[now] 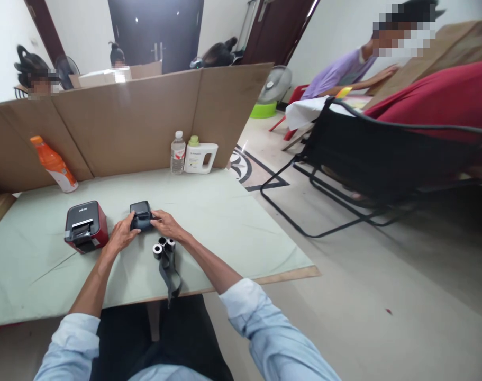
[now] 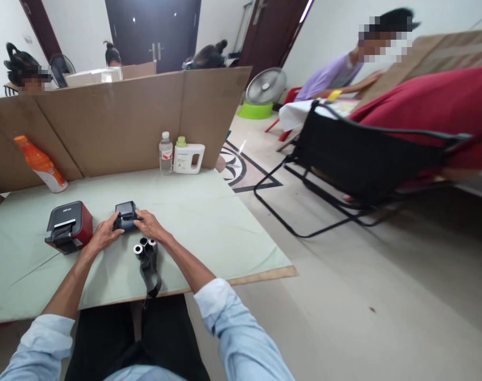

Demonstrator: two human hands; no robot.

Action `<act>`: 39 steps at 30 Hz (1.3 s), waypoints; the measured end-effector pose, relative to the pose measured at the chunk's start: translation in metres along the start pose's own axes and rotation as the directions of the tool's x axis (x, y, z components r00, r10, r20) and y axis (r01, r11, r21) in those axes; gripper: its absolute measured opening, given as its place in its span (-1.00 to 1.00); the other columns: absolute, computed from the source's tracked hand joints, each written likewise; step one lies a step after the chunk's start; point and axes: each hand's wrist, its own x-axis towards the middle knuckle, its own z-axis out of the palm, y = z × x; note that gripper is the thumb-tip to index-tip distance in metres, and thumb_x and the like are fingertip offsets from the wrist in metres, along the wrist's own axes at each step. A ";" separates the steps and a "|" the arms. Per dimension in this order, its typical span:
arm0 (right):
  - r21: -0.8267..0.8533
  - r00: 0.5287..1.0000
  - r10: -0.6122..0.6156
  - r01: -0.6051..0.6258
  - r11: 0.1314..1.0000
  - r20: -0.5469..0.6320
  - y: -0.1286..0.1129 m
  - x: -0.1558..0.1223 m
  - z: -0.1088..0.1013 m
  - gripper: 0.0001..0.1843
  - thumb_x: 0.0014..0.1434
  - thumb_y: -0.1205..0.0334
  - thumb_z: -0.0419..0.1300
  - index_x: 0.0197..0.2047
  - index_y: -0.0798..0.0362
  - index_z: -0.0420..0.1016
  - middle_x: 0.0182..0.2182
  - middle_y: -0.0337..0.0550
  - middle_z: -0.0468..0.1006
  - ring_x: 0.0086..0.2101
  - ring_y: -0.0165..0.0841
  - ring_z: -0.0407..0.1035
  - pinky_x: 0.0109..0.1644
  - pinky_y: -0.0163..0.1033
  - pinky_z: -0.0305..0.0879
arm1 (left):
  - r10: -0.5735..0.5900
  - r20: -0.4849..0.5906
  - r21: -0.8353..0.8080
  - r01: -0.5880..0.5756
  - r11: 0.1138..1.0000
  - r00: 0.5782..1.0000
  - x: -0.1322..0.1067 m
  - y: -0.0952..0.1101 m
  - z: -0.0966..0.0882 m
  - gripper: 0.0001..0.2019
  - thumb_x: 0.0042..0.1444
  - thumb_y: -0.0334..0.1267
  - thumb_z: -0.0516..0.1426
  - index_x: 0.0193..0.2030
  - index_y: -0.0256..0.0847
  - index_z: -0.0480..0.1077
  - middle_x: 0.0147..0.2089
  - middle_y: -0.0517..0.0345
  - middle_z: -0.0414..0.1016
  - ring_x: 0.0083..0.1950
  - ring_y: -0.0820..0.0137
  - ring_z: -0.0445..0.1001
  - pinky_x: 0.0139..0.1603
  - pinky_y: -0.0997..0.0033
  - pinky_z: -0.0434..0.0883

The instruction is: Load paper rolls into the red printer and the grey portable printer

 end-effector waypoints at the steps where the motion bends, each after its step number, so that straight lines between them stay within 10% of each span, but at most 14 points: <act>1: 0.004 1.000 0.024 -0.024 1.000 0.002 -0.001 -0.003 -0.002 -0.54 0.22 0.25 0.21 0.18 0.12 0.55 -0.02 0.02 0.58 -0.10 -0.25 0.49 0.05 -0.09 0.44 | -0.001 0.001 -0.008 0.001 1.000 1.000 -0.003 0.000 0.001 -0.26 0.17 -0.24 0.25 0.48 -0.25 0.17 0.34 -0.20 0.46 0.32 0.03 0.47 0.32 0.08 0.40; 7: 0.055 0.997 0.067 -0.065 0.996 -0.040 -0.019 -0.034 -0.039 -0.59 0.27 0.03 0.19 0.03 0.08 0.65 -0.02 0.00 0.64 -0.09 -0.25 0.50 0.06 -0.13 0.41 | 0.018 -0.194 -0.046 -0.027 0.999 0.981 -0.044 0.023 -0.004 -0.52 0.18 -0.25 0.18 0.26 -0.24 0.39 0.20 -0.17 0.54 0.15 0.10 0.54 0.16 0.08 0.49; 15: 0.198 0.982 0.163 -0.179 0.964 0.092 -0.036 -0.067 -0.032 -0.48 0.24 -0.22 0.19 -0.15 0.09 0.67 -0.28 -0.13 0.66 -0.24 -0.25 0.49 -0.14 -0.20 0.40 | 0.028 0.050 -0.272 -0.013 0.962 0.998 -0.074 0.082 0.020 -0.72 0.05 -0.28 0.24 -0.05 -0.17 0.48 -0.14 0.10 0.62 -0.15 0.26 0.57 -0.13 0.30 0.49; 30: 0.230 0.983 0.183 -0.186 0.955 0.033 -0.043 -0.076 -0.037 -0.48 0.23 -0.24 0.19 -0.24 0.09 0.65 -0.33 -0.13 0.62 -0.29 -0.27 0.46 -0.19 -0.23 0.37 | 0.124 0.109 -0.319 -0.083 0.944 0.986 -0.081 0.041 -0.011 -0.63 0.01 -0.41 0.13 -0.01 -0.16 0.52 -0.09 0.09 0.63 -0.10 0.30 0.57 -0.18 0.40 0.48; 39: 0.166 0.988 0.127 -0.140 0.976 0.087 -0.053 -0.080 -0.039 -0.52 0.28 -0.19 0.13 -0.24 0.09 0.58 -0.43 -0.22 0.48 -0.37 -0.33 0.31 -0.27 -0.26 0.21 | 0.264 0.076 -0.198 -0.245 0.949 0.962 -0.051 0.074 -0.013 -0.53 0.08 -0.40 0.14 0.16 -0.13 0.48 0.15 -0.01 0.56 0.12 0.18 0.55 0.08 0.18 0.54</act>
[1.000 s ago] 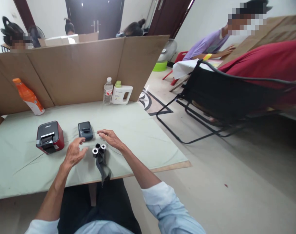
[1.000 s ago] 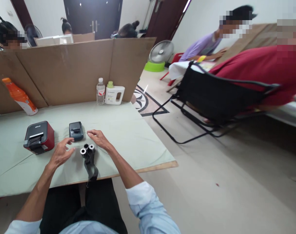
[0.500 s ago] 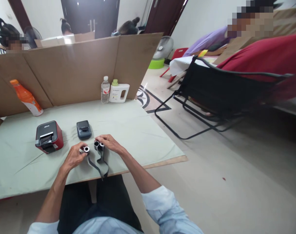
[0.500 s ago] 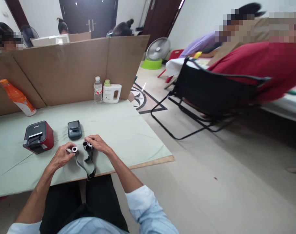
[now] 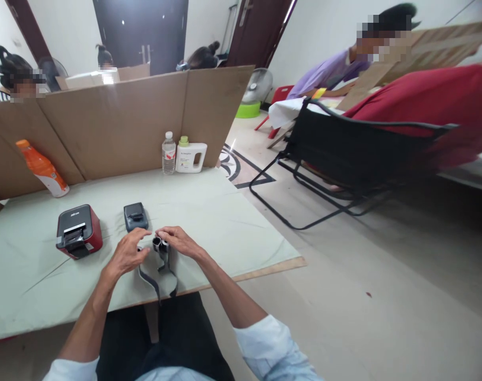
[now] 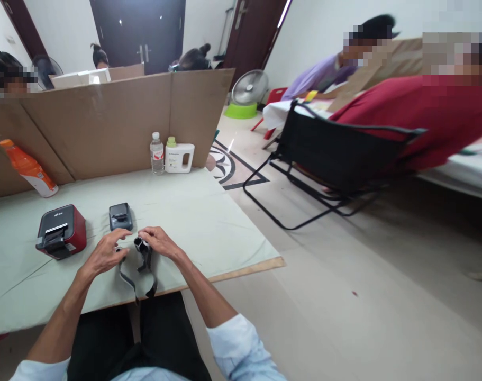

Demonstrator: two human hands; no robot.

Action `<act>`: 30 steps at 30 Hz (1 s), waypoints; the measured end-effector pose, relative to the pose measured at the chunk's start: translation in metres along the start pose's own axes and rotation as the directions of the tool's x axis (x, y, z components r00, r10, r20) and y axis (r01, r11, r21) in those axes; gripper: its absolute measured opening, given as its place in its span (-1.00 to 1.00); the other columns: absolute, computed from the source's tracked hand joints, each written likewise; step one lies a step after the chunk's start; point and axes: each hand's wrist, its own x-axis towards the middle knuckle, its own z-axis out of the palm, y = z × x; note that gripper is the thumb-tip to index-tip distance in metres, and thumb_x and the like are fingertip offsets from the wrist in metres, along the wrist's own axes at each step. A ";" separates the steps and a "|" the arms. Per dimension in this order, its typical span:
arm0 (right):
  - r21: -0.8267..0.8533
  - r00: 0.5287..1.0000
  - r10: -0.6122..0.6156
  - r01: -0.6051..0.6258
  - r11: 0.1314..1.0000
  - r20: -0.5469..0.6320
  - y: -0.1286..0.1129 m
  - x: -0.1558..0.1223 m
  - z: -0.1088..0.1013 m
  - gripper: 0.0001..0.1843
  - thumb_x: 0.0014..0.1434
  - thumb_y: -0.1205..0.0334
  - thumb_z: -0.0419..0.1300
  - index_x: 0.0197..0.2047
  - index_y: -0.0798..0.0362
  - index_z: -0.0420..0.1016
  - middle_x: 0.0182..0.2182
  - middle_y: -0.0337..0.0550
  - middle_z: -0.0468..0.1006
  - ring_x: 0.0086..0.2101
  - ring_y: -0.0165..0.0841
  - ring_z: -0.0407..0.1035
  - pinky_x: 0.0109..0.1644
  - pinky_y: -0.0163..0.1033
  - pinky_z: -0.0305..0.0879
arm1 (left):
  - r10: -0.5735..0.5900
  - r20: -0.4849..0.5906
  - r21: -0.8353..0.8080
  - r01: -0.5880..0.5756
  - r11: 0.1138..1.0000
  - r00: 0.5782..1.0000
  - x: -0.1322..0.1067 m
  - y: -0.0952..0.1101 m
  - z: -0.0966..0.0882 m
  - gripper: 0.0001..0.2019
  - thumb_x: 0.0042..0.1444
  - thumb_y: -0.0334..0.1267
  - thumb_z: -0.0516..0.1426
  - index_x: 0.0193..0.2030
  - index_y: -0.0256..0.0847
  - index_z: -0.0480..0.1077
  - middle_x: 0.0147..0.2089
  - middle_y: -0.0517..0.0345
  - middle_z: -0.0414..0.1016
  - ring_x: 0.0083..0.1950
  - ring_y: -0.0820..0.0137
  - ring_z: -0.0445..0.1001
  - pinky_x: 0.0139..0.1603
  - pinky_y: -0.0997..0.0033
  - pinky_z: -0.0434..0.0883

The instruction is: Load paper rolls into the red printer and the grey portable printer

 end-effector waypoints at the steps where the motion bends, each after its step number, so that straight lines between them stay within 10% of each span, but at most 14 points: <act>1: -0.002 1.000 -0.011 0.011 1.000 0.008 -0.001 0.000 0.001 -0.52 0.29 -0.18 0.12 -0.24 0.09 0.57 -0.43 -0.22 0.47 -0.38 -0.34 0.30 -0.26 -0.26 0.21 | 0.026 0.024 0.044 -0.027 0.999 0.999 0.006 0.002 0.005 -0.49 0.04 -0.45 0.14 0.18 -0.13 0.47 0.16 -0.01 0.56 0.15 0.17 0.53 0.15 0.16 0.51; 8: -0.026 1.000 -0.017 0.018 1.000 0.021 0.000 -0.003 -0.001 -0.55 0.30 -0.13 0.11 -0.33 0.10 0.52 -0.46 -0.25 0.43 -0.39 -0.37 0.27 -0.26 -0.27 0.19 | 0.013 0.070 0.122 -0.022 0.992 0.997 0.025 0.001 0.022 -0.60 0.01 -0.50 0.16 -0.02 -0.11 0.57 -0.03 0.03 0.63 0.04 0.16 0.57 0.10 0.20 0.48; 14: 0.088 1.000 0.026 -0.026 0.996 0.003 0.006 0.006 -0.002 -0.51 0.25 -0.21 0.20 -0.21 0.10 0.58 -0.35 -0.16 0.56 -0.28 -0.30 0.41 -0.16 -0.23 0.31 | -0.032 -0.113 -0.165 0.013 0.986 0.993 0.019 -0.013 0.005 -0.76 -0.01 -0.46 0.16 -0.18 -0.19 0.52 -0.29 0.17 0.58 -0.29 0.37 0.53 -0.26 0.43 0.45; 21: 0.321 0.993 0.097 -0.113 0.940 0.066 0.002 0.027 0.006 -0.42 0.10 -0.26 0.35 -0.08 0.10 0.62 -0.31 -0.16 0.61 -0.34 -0.35 0.43 -0.22 -0.26 0.35 | -0.092 -0.222 -0.396 -0.004 0.918 0.971 0.027 -0.023 0.007 -0.70 -0.06 -0.51 0.16 -0.15 -0.23 0.50 -0.25 0.14 0.62 -0.21 0.37 0.61 -0.15 0.42 0.51; 30: 0.461 0.975 0.224 -0.192 0.867 -0.015 0.003 0.039 0.002 -0.45 -0.12 -0.12 0.53 -0.20 0.09 0.55 -0.34 -0.20 0.62 -0.37 -0.39 0.45 -0.27 -0.29 0.32 | -0.018 -0.318 0.120 0.059 0.991 0.948 0.036 -0.067 -0.019 -0.70 0.07 -0.45 0.14 -0.09 -0.15 0.57 0.00 -0.02 0.60 0.08 0.12 0.53 0.13 0.06 0.52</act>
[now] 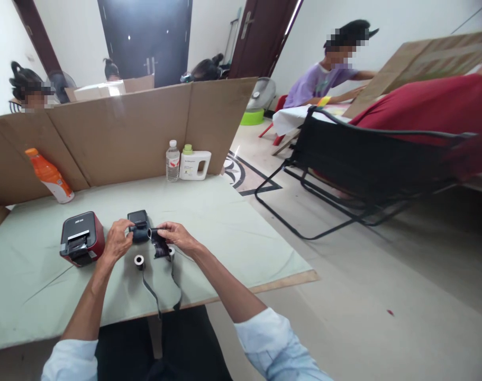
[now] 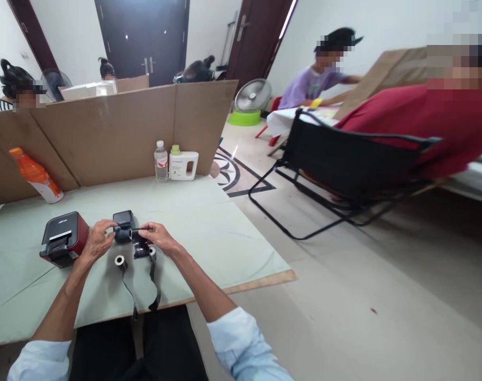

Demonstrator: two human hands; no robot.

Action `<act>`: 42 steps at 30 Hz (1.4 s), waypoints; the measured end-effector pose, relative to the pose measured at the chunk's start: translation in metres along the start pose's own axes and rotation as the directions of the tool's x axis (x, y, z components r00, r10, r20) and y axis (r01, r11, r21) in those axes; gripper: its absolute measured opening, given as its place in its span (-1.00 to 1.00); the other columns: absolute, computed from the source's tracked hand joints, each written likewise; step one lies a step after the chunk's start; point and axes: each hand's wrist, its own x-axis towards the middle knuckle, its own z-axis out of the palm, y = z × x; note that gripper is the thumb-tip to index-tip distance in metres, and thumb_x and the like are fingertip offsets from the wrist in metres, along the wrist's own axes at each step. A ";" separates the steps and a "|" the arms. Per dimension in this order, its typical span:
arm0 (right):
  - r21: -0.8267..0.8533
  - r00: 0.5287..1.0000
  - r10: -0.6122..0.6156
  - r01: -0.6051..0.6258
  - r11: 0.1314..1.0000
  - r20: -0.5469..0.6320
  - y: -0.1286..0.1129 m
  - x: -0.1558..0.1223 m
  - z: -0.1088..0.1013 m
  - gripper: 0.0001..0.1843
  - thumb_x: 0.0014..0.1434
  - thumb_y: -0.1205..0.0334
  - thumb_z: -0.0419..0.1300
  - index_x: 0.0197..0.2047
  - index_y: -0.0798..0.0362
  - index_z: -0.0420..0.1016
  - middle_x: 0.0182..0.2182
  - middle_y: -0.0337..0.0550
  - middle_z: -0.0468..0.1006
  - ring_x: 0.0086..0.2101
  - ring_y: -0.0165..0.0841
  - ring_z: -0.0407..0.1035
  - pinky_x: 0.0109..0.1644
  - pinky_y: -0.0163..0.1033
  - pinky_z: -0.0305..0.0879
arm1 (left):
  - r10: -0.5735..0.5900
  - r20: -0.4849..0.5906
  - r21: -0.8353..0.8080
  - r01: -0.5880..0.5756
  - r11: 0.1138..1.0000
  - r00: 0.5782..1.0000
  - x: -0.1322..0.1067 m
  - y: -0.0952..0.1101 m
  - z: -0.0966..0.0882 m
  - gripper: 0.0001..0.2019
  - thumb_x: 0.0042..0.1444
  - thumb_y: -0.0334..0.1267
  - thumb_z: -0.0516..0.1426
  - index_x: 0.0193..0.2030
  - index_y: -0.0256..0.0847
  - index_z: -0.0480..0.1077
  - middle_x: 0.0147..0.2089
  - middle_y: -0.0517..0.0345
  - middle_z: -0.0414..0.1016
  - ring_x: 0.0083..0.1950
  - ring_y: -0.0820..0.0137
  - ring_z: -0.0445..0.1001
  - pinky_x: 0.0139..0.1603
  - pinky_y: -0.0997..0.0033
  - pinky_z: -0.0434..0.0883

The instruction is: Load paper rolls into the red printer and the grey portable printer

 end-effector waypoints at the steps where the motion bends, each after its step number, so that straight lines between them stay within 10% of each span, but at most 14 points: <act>1: 0.003 1.000 0.007 -0.007 1.000 -0.009 0.000 0.001 0.000 -0.45 -0.14 -0.10 0.54 -0.21 0.09 0.55 -0.34 -0.21 0.62 -0.36 -0.39 0.46 -0.26 -0.29 0.33 | -0.015 0.008 0.081 0.014 0.997 1.000 0.002 -0.007 0.000 -0.72 0.08 -0.44 0.14 -0.10 -0.15 0.58 0.00 -0.04 0.60 0.08 0.09 0.52 0.17 0.00 0.50; 14: -0.039 1.000 0.007 -0.006 0.999 0.028 0.007 0.018 0.010 -0.51 -0.15 -0.03 0.53 -0.21 0.06 0.56 -0.36 -0.24 0.59 -0.35 -0.37 0.46 -0.26 -0.27 0.35 | -0.007 0.116 0.145 -0.010 0.989 0.993 0.027 -0.045 0.011 -0.54 0.14 -0.32 0.15 0.20 -0.13 0.50 0.20 -0.08 0.49 0.18 0.08 0.48 0.30 -0.02 0.41; 28: -0.126 0.998 0.032 -0.026 0.992 0.049 0.016 0.033 0.012 -0.48 -0.13 0.00 0.51 -0.12 0.08 0.63 -0.34 -0.19 0.64 -0.36 -0.35 0.46 -0.31 -0.29 0.32 | 0.038 0.131 -0.013 -0.037 0.999 0.991 0.056 -0.050 0.022 -0.70 0.20 -0.26 0.16 0.05 -0.16 0.54 0.06 -0.03 0.58 0.12 0.19 0.53 0.26 0.09 0.44; 42: -0.152 0.988 0.094 -0.075 0.986 0.124 0.012 0.019 0.008 -0.52 -0.16 -0.03 0.53 -0.25 0.10 0.60 -0.46 -0.26 0.56 -0.47 -0.42 0.36 -0.35 -0.30 0.26 | -0.056 0.085 -0.148 0.069 0.987 0.995 -0.015 -0.054 0.029 -0.34 0.18 -0.06 0.27 0.40 -0.18 0.32 0.50 -0.20 0.21 0.50 0.02 0.23 0.41 -0.06 0.34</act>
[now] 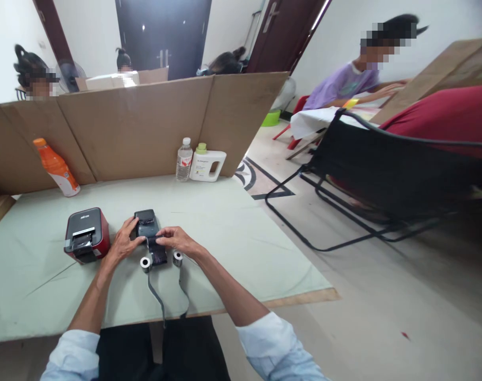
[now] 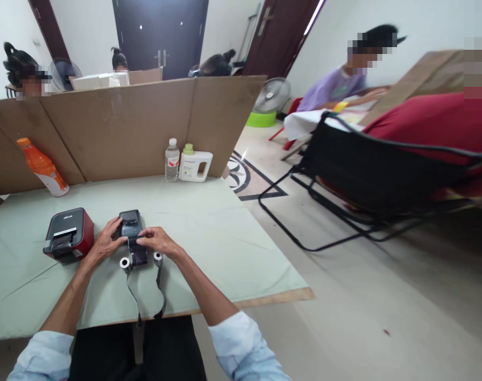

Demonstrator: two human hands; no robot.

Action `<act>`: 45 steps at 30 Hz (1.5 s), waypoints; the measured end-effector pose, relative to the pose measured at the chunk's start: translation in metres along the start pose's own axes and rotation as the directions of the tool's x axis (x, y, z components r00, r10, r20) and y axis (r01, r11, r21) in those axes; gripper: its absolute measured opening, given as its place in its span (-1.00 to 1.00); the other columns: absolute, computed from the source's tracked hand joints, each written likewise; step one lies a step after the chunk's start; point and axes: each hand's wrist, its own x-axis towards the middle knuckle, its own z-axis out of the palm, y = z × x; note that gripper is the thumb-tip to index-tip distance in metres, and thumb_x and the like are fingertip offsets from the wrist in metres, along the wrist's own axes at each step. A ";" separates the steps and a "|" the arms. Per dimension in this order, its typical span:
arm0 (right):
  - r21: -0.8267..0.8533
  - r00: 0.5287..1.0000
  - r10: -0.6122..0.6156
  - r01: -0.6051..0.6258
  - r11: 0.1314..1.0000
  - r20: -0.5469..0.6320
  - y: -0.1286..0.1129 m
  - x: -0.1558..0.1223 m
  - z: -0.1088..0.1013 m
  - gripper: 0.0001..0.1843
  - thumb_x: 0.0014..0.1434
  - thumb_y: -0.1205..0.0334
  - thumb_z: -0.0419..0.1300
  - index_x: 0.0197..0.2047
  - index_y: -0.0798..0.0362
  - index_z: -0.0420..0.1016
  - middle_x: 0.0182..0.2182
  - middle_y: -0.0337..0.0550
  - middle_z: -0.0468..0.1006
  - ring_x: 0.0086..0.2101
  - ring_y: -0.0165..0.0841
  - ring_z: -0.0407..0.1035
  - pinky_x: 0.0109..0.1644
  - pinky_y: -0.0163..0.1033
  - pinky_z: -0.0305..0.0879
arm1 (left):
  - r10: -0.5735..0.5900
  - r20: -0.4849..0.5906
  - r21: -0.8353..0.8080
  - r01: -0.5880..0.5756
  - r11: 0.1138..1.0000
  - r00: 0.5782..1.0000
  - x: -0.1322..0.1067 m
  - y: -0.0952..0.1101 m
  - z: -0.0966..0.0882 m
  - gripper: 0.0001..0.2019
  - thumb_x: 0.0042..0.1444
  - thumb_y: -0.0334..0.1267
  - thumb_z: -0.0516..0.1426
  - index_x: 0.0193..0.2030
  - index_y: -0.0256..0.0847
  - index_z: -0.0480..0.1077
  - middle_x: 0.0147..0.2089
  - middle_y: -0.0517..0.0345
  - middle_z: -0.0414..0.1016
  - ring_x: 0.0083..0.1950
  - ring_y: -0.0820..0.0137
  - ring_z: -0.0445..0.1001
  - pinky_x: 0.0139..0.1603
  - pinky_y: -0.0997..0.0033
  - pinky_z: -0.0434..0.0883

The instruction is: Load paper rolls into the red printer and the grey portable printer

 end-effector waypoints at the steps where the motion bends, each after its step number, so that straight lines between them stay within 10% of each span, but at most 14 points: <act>1: -0.035 0.999 0.013 -0.012 0.999 0.038 -0.002 -0.002 -0.001 -0.53 -0.17 -0.01 0.53 -0.25 0.10 0.60 -0.48 -0.28 0.55 -0.48 -0.44 0.34 -0.37 -0.31 0.23 | -0.006 -0.003 -0.011 0.006 1.000 1.000 -0.002 0.000 0.001 -0.32 0.17 -0.05 0.28 0.41 -0.17 0.30 0.50 -0.19 0.22 0.49 0.02 0.24 0.42 -0.07 0.33; 12: -0.405 0.953 0.072 0.055 0.913 0.293 -0.008 0.000 -0.011 -0.70 -0.14 0.08 0.48 -0.34 0.08 0.73 -0.49 -0.23 0.61 -0.45 -0.35 0.38 -0.38 -0.28 0.25 | -0.005 -0.086 0.001 0.005 1.000 0.996 -0.009 -0.001 0.010 -0.35 0.15 -0.09 0.31 0.36 -0.21 0.35 0.43 -0.21 0.33 0.44 0.02 0.32 0.46 -0.08 0.29; 21: -0.598 0.938 -0.326 0.196 0.777 -0.117 0.004 0.013 -0.019 -0.59 0.18 0.07 0.31 0.06 0.04 0.62 -0.13 -0.04 0.63 -0.24 -0.26 0.46 -0.07 -0.13 0.39 | 0.008 -0.129 0.039 -0.003 0.999 0.992 -0.018 0.005 0.016 -0.46 0.22 -0.12 0.26 0.33 -0.16 0.40 0.39 -0.13 0.39 0.40 0.04 0.38 0.45 -0.09 0.31; 38: -0.400 0.944 -0.320 0.264 0.878 -0.079 0.035 0.026 -0.017 -0.32 0.08 -0.05 0.37 0.25 0.01 0.54 -0.22 -0.18 0.51 -0.28 -0.31 0.35 -0.10 -0.17 0.37 | -0.057 -0.256 0.009 0.061 0.998 0.965 -0.031 0.002 0.035 -0.68 0.20 -0.09 0.29 0.05 -0.13 0.60 0.17 -0.07 0.59 0.21 0.07 0.55 0.31 -0.07 0.47; 45: -0.479 0.929 -0.368 0.308 0.822 -0.036 0.042 0.027 -0.019 -0.31 0.10 -0.05 0.39 0.27 -0.03 0.52 -0.26 -0.18 0.47 -0.33 -0.30 0.34 -0.14 -0.16 0.35 | -0.119 -0.190 -0.011 0.119 0.993 0.975 -0.024 0.004 0.028 -0.37 0.07 -0.05 0.39 0.26 -0.21 0.45 0.28 -0.19 0.49 0.32 0.01 0.44 0.37 -0.06 0.39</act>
